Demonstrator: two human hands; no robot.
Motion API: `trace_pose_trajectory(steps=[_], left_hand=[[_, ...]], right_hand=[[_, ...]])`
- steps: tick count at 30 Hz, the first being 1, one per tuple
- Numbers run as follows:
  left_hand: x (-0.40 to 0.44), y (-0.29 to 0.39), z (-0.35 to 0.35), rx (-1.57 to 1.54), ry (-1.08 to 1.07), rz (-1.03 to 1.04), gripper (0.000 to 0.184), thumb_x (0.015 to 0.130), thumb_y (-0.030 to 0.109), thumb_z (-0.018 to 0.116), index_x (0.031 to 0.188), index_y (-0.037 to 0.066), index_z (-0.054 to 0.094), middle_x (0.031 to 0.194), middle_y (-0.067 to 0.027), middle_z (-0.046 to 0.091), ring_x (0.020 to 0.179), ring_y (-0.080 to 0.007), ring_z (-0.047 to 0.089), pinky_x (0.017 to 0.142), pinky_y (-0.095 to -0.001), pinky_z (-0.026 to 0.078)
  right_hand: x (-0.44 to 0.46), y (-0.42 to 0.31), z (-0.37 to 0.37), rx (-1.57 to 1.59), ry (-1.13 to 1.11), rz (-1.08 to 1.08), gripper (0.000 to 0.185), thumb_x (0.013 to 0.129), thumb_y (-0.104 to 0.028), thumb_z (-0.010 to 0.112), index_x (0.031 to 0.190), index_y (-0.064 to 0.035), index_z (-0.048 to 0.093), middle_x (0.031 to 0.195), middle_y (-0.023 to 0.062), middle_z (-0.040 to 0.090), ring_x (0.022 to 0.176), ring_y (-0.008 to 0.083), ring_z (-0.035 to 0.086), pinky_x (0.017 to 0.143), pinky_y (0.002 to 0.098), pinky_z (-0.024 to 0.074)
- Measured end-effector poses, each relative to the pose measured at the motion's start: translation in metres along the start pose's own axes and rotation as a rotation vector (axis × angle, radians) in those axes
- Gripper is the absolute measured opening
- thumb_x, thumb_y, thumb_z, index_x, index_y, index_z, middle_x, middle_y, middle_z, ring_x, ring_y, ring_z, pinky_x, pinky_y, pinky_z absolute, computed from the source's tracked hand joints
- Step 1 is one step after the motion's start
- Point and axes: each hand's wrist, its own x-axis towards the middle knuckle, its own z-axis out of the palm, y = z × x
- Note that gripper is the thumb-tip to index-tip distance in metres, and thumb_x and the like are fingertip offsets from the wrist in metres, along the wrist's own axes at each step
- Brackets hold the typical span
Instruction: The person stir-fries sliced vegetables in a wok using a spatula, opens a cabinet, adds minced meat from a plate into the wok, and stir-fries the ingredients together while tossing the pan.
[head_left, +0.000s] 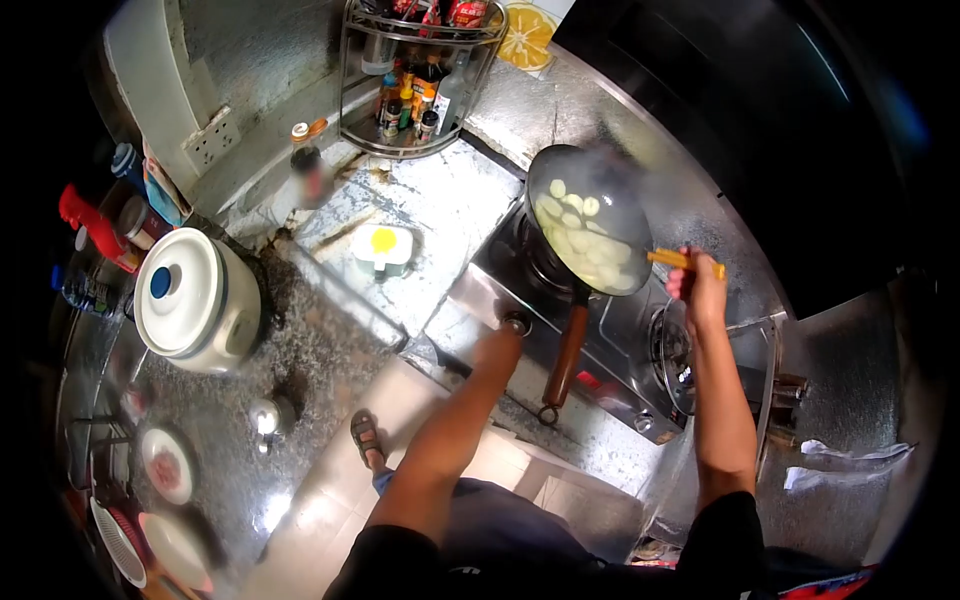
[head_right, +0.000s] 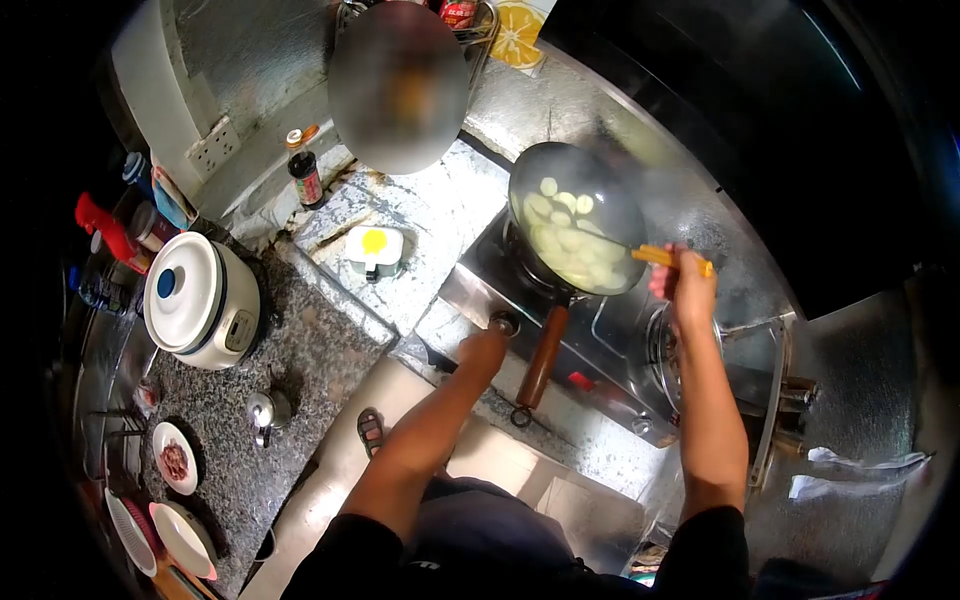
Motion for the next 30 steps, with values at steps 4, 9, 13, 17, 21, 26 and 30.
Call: trace_pose_trajectory(steps=[4,9,13,17,21,26,30], left_hand=[[0.003,0.001,-0.005,0.011,-0.037,-0.025,0.036,0.085,0.038,0.050,0.100,0.005,0.053,0.090,-0.0144,0.064,0.086,-0.0281,0.063,0.072,-0.0398,0.049],[-0.025,-0.008,-0.010,-0.118,0.002,0.042,0.048,0.082,0.046,0.053,0.107,0.005,0.052,0.094,-0.0177,0.062,0.085,-0.0270,0.062,0.071,-0.0390,0.049],[-0.064,0.021,-0.042,-1.367,-0.546,-0.328,0.052,0.082,0.049,0.054,0.113,0.007,0.047,0.091,-0.0126,0.059,0.080,-0.0243,0.061,0.065,-0.0358,0.050],[-0.112,0.069,-0.101,-1.647,-0.791,-0.277,0.046,0.082,0.049,0.056,0.098,0.007,0.049,0.090,-0.0072,0.054,0.065,-0.0198,0.058,0.051,-0.0297,0.047],[-0.102,0.067,-0.079,-1.411,-0.747,-0.179,0.029,0.082,0.032,0.060,0.094,0.010,0.045,0.072,-0.0006,0.052,0.052,-0.0109,0.052,0.040,-0.0222,0.038],[-0.105,0.051,-0.065,-1.341,-0.615,-0.181,0.020,0.079,0.023,0.060,0.082,0.010,0.045,0.058,0.0008,0.047,0.042,-0.0090,0.044,0.034,-0.0228,0.031],[-0.101,0.049,-0.072,-1.280,-0.625,-0.178,0.018,0.079,0.020,0.059,0.083,0.010,0.045,0.058,0.0008,0.047,0.042,-0.0089,0.043,0.033,-0.0229,0.031]], right_hand=[[-0.046,-0.012,-0.035,-0.213,0.039,-0.010,0.025,0.087,-0.020,0.045,0.093,0.0000,0.058,0.058,0.0066,0.056,0.043,0.0122,0.052,0.039,0.0224,0.0412],[-0.048,0.028,-0.031,-0.076,0.110,0.041,0.024,0.086,-0.020,0.046,0.094,-0.0009,0.058,0.058,0.0068,0.055,0.042,0.0128,0.051,0.039,0.0229,0.0413],[-0.044,0.010,-0.036,-0.053,0.047,0.081,0.025,0.087,-0.022,0.047,0.094,-0.0021,0.059,0.056,0.0056,0.055,0.042,0.0123,0.052,0.039,0.0215,0.0403],[-0.079,-0.064,-0.061,-0.316,0.030,0.020,0.028,0.086,-0.025,0.046,0.085,-0.0013,0.062,0.051,0.0034,0.053,0.037,0.0092,0.048,0.036,0.0199,0.0364],[-0.054,-0.061,-0.030,-0.211,0.024,0.078,0.027,0.084,-0.022,0.046,0.087,0.0000,0.060,0.053,0.0058,0.053,0.038,0.0108,0.047,0.035,0.0216,0.0373],[-0.005,-0.007,-0.018,0.139,0.268,0.131,0.025,0.083,-0.022,0.046,0.086,-0.0006,0.059,0.056,0.0079,0.055,0.041,0.0135,0.051,0.037,0.0236,0.0407],[-0.001,0.026,-0.009,0.402,0.341,0.135,0.025,0.083,-0.023,0.047,0.085,-0.0022,0.059,0.058,0.0084,0.057,0.043,0.0147,0.053,0.037,0.0244,0.0413]])
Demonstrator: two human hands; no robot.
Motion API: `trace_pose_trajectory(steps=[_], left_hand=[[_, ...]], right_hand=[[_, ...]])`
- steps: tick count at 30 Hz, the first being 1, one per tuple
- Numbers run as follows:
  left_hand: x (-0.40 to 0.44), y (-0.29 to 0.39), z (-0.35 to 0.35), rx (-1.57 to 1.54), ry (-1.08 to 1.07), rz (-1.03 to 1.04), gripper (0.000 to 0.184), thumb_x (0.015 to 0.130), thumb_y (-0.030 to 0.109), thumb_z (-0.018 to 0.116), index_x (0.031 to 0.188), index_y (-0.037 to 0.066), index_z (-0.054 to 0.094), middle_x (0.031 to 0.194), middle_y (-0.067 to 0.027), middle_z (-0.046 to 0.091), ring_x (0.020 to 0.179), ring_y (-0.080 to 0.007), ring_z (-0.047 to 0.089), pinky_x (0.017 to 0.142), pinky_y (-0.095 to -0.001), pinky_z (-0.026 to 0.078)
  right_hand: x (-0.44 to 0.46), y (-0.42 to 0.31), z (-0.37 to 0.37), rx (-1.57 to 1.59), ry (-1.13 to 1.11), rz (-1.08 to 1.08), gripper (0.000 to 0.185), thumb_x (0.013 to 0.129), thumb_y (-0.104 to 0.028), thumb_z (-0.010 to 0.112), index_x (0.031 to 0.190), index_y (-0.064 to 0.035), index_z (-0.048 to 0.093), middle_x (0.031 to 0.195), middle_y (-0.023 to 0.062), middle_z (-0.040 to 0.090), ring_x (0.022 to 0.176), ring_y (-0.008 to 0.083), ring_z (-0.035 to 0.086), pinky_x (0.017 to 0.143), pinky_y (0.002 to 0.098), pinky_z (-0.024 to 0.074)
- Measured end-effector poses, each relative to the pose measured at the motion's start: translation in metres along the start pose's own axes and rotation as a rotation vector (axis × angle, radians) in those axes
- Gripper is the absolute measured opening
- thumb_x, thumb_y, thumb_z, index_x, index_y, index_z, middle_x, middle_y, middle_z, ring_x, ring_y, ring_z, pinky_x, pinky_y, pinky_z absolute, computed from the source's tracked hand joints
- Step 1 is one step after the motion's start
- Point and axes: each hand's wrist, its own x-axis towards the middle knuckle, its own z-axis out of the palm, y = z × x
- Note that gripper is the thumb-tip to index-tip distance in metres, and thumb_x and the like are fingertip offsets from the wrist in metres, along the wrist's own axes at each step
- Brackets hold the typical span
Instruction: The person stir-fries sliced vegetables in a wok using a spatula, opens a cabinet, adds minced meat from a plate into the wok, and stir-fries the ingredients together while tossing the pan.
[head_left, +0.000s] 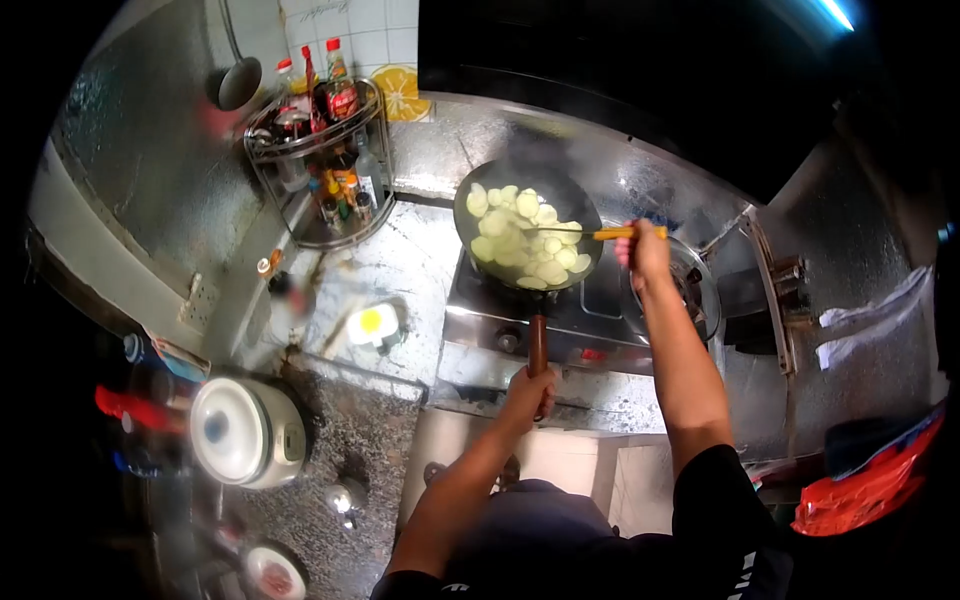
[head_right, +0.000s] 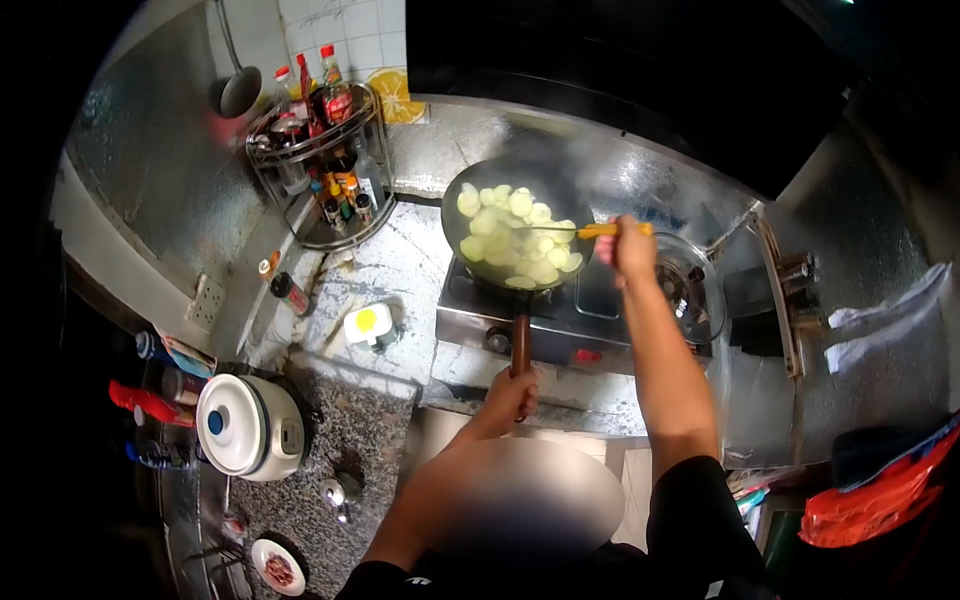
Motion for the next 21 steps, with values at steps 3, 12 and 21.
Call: trace_pose_trajectory(steps=[3,12,21], left_hand=[[-0.005,0.009,0.002,0.001,-0.002,-0.032,0.017,0.078,0.019,0.059,0.083,0.009,0.046,0.059,0.0002,0.047,0.042,-0.0090,0.043,0.033,-0.0227,0.031],[-0.006,0.010,0.007,0.060,0.043,-0.060,0.021,0.080,0.025,0.061,0.086,0.014,0.044,0.062,0.0025,0.046,0.045,-0.0077,0.042,0.035,-0.0197,0.029],[-0.003,0.006,0.008,-0.003,0.085,-0.088,0.019,0.079,0.019,0.060,0.084,0.012,0.043,0.060,0.0000,0.046,0.042,-0.0090,0.041,0.032,-0.0218,0.028]], right_hand=[[-0.049,-0.009,0.001,-0.203,-0.113,-0.030,0.023,0.084,-0.019,0.047,0.087,-0.0007,0.060,0.057,0.0088,0.057,0.041,0.0146,0.053,0.037,0.0232,0.0415],[-0.076,-0.001,-0.051,-0.277,-0.154,-0.088,0.020,0.085,-0.016,0.049,0.090,-0.0013,0.062,0.057,0.0064,0.056,0.041,0.0110,0.052,0.037,0.0211,0.0414],[-0.052,-0.075,-0.033,-0.500,-0.341,-0.129,0.024,0.084,-0.022,0.050,0.087,-0.0001,0.060,0.054,0.0068,0.055,0.041,0.0125,0.053,0.038,0.0231,0.0438]])
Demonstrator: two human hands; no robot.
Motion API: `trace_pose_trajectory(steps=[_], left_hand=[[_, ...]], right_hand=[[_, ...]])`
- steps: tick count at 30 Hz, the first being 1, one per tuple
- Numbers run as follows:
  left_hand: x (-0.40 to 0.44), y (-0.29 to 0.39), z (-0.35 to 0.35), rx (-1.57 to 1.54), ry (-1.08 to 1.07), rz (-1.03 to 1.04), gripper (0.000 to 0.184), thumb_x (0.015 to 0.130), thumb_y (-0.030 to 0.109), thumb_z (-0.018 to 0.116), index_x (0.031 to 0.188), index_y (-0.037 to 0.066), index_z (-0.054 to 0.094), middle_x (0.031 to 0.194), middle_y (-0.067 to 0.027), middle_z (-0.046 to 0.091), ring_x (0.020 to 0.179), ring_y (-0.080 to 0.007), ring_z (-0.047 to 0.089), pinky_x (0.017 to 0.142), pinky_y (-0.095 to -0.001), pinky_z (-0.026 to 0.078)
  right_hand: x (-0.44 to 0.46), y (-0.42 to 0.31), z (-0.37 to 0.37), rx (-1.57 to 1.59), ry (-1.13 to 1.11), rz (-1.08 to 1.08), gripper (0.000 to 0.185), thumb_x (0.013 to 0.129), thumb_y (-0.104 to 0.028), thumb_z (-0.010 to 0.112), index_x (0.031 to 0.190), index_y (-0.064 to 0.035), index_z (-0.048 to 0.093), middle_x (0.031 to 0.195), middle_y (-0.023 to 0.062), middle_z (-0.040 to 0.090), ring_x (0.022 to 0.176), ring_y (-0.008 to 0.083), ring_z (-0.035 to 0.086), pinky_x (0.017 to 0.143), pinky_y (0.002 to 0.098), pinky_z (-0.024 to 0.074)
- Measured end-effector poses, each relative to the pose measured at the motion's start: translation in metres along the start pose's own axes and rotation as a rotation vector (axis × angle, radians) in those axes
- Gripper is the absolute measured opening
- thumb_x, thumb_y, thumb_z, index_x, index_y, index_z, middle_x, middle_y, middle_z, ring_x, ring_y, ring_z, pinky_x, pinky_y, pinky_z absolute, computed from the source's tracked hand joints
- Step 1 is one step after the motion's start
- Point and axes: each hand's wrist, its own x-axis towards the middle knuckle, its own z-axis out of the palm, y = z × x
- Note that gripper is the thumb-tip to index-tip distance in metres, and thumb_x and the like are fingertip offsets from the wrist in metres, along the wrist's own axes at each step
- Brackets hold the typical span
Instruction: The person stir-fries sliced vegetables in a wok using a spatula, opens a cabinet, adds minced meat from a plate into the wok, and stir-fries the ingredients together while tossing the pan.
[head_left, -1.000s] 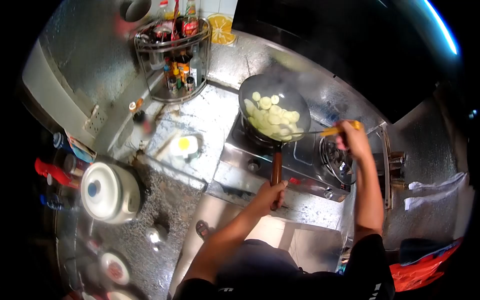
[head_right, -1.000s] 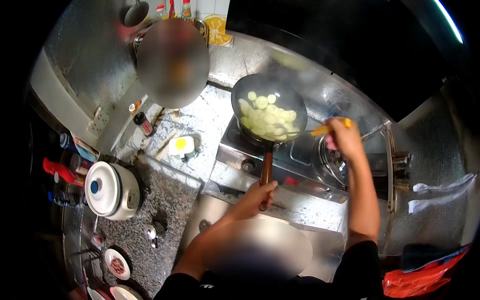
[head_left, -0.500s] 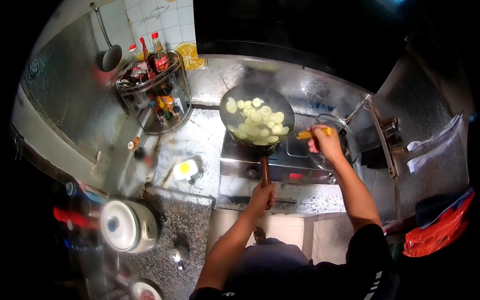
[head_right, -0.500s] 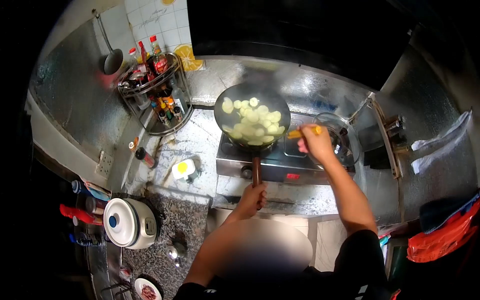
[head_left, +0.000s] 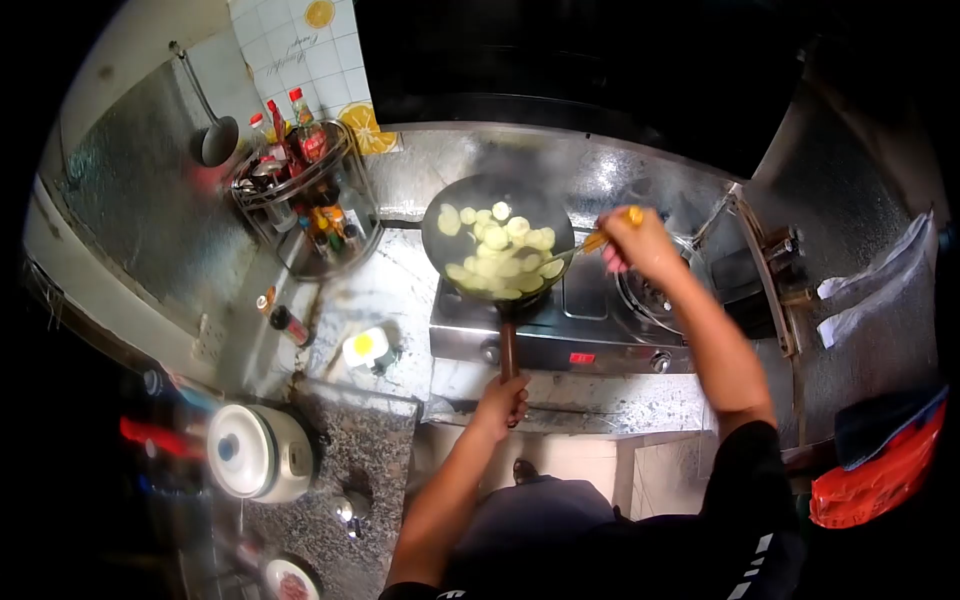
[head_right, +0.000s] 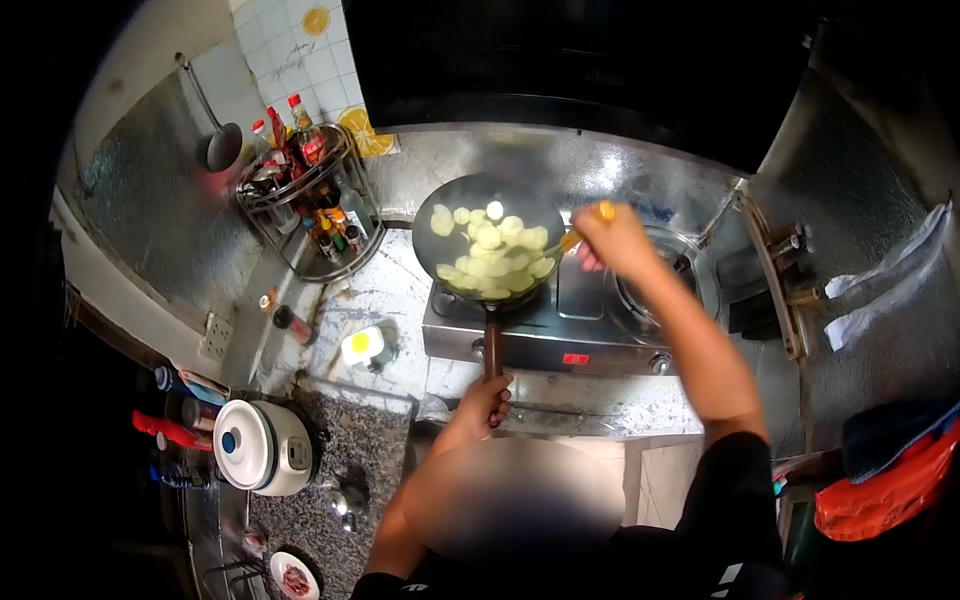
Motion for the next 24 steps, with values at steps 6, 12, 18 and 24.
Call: trace_pose_trajectory(steps=[6,12,18,24], left_hand=[[-0.001,-0.002,0.000,0.046,0.015,0.027,0.019,0.080,0.018,0.059,0.083,0.011,0.041,0.059,-0.0002,0.044,0.041,-0.0088,0.038,0.032,-0.0217,0.026],[0.000,-0.005,-0.001,0.044,0.002,0.023,0.019,0.080,0.019,0.059,0.083,0.011,0.042,0.059,-0.0002,0.044,0.041,-0.0089,0.039,0.033,-0.0215,0.026],[-0.001,-0.001,0.001,0.055,0.051,0.030,0.018,0.080,0.017,0.060,0.083,0.012,0.043,0.058,0.0004,0.045,0.041,-0.0077,0.038,0.032,-0.0204,0.024],[-0.003,0.005,0.005,0.041,0.032,0.033,0.020,0.079,0.018,0.060,0.083,0.009,0.042,0.060,-0.0010,0.045,0.041,-0.0090,0.040,0.031,-0.0221,0.027]], right_hand=[[0.046,-0.108,-0.007,-0.629,-0.231,-0.138,0.030,0.083,-0.023,0.053,0.071,0.0045,0.059,0.048,0.0070,0.053,0.034,0.0118,0.050,0.035,0.0218,0.0429],[0.099,-0.070,0.040,-0.239,-0.165,-0.024,0.027,0.081,-0.019,0.054,0.071,0.0056,0.057,0.052,0.0129,0.057,0.036,0.0153,0.053,0.035,0.0235,0.0442],[0.073,-0.068,-0.016,-0.253,-0.075,-0.048,0.027,0.081,-0.018,0.055,0.075,0.0081,0.059,0.052,0.0121,0.057,0.038,0.0147,0.055,0.035,0.0239,0.0468],[0.086,-0.054,-0.007,-0.480,-0.174,-0.066,0.025,0.084,-0.018,0.054,0.076,0.0057,0.059,0.057,0.0109,0.059,0.043,0.0142,0.057,0.039,0.0247,0.0484]])
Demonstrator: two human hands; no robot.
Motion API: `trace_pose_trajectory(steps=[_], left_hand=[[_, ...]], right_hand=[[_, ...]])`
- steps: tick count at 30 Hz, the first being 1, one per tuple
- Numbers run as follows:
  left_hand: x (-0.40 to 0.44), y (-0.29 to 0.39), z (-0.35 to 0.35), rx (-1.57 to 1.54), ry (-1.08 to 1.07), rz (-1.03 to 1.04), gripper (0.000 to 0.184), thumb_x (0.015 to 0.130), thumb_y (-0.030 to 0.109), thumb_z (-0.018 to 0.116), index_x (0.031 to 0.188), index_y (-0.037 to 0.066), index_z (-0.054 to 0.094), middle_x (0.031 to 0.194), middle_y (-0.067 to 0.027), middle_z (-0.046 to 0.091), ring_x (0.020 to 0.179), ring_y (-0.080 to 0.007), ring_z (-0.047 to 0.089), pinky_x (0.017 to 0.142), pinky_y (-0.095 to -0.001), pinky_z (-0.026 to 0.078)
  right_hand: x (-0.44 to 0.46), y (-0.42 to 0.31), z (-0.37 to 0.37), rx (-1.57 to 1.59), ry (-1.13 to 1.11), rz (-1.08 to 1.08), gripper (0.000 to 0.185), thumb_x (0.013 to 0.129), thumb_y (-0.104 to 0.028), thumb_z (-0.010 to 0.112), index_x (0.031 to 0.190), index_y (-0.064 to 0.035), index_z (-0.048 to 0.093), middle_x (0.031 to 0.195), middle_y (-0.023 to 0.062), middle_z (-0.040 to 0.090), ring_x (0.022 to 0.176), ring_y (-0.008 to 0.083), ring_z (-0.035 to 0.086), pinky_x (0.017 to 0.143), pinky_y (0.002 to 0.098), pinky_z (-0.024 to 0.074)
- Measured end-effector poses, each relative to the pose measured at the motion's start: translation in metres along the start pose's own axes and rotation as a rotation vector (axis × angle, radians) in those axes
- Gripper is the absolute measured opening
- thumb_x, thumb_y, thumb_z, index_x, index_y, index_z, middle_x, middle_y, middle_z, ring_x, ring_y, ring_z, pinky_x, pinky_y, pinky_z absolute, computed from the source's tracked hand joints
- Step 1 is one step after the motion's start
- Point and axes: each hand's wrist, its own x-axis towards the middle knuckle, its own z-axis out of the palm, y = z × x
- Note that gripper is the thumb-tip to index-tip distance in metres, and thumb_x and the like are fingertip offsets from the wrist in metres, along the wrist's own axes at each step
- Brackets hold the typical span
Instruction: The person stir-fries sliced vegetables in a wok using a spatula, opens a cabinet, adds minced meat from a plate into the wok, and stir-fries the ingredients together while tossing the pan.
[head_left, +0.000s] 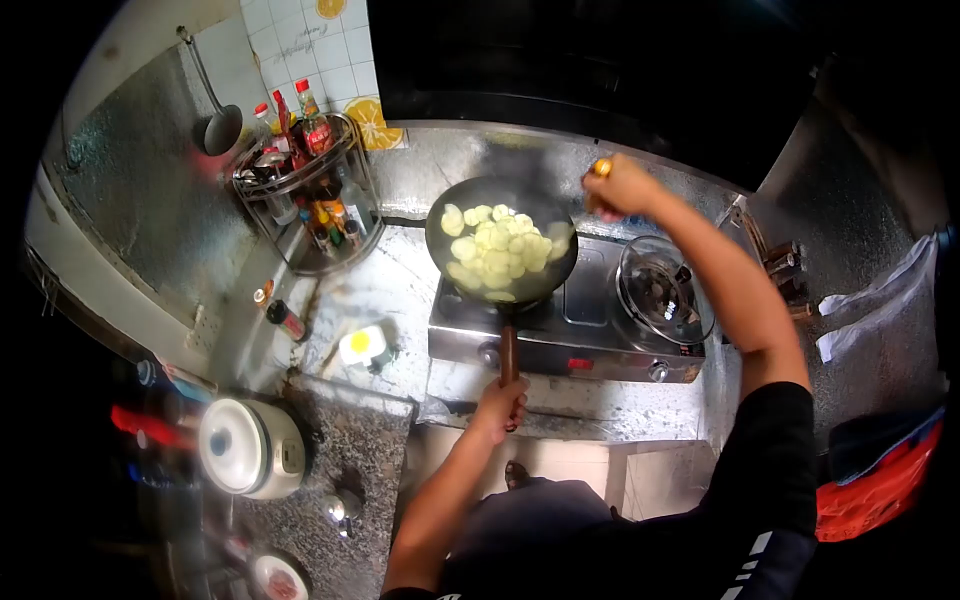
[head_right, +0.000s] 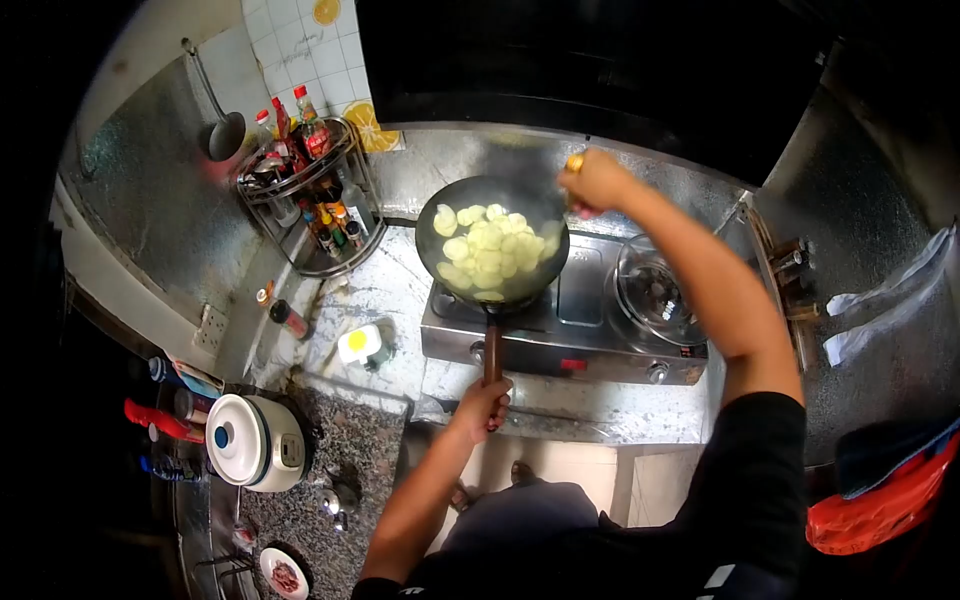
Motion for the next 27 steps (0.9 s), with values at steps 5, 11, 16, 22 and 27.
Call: trace_pose_trajectory(steps=[5,11,16,22,27], left_hand=[[-0.002,0.005,0.002,0.032,-0.018,0.011,0.018,0.079,0.018,0.059,0.081,0.009,0.043,0.057,-0.0005,0.045,0.041,-0.0098,0.041,0.031,-0.0224,0.027],[-0.001,0.003,-0.003,0.045,-0.002,-0.005,0.018,0.079,0.019,0.059,0.078,0.010,0.043,0.057,-0.0010,0.046,0.039,-0.0105,0.041,0.030,-0.0230,0.027],[-0.003,0.008,0.002,0.073,0.024,-0.028,0.018,0.079,0.020,0.059,0.080,0.011,0.043,0.057,-0.0005,0.045,0.039,-0.0103,0.042,0.030,-0.0229,0.026],[0.001,0.004,-0.001,0.071,0.016,-0.030,0.018,0.079,0.020,0.059,0.082,0.011,0.043,0.058,-0.0002,0.045,0.040,-0.0099,0.042,0.031,-0.0221,0.028],[-0.002,0.007,0.002,0.058,0.015,-0.013,0.018,0.078,0.019,0.059,0.083,0.011,0.043,0.060,0.0000,0.046,0.041,-0.0094,0.042,0.032,-0.0218,0.028]], right_hand=[[0.021,0.017,0.061,0.028,-0.106,-0.342,0.019,0.080,-0.020,0.060,0.087,-0.0033,0.062,0.061,0.0077,0.059,0.052,0.0121,0.059,0.051,0.0288,0.0500],[-0.053,-0.022,0.035,-0.619,-0.124,-0.889,0.022,0.084,-0.023,0.053,0.084,-0.0032,0.062,0.064,0.0072,0.062,0.054,0.0141,0.061,0.048,0.0255,0.0492],[-0.032,-0.032,-0.014,0.003,-0.166,-0.051,0.029,0.085,-0.029,0.048,0.080,-0.0033,0.061,0.060,0.0090,0.061,0.045,0.0134,0.057,0.039,0.0225,0.0457],[0.026,0.042,0.064,0.753,0.111,0.248,0.031,0.088,-0.029,0.041,0.088,-0.0022,0.056,0.062,0.0090,0.060,0.045,0.0141,0.058,0.038,0.0220,0.0471],[-0.007,0.052,0.026,0.673,0.164,0.139,0.029,0.087,-0.028,0.045,0.089,-0.0013,0.057,0.060,0.0092,0.059,0.046,0.0148,0.058,0.039,0.0239,0.0482]])
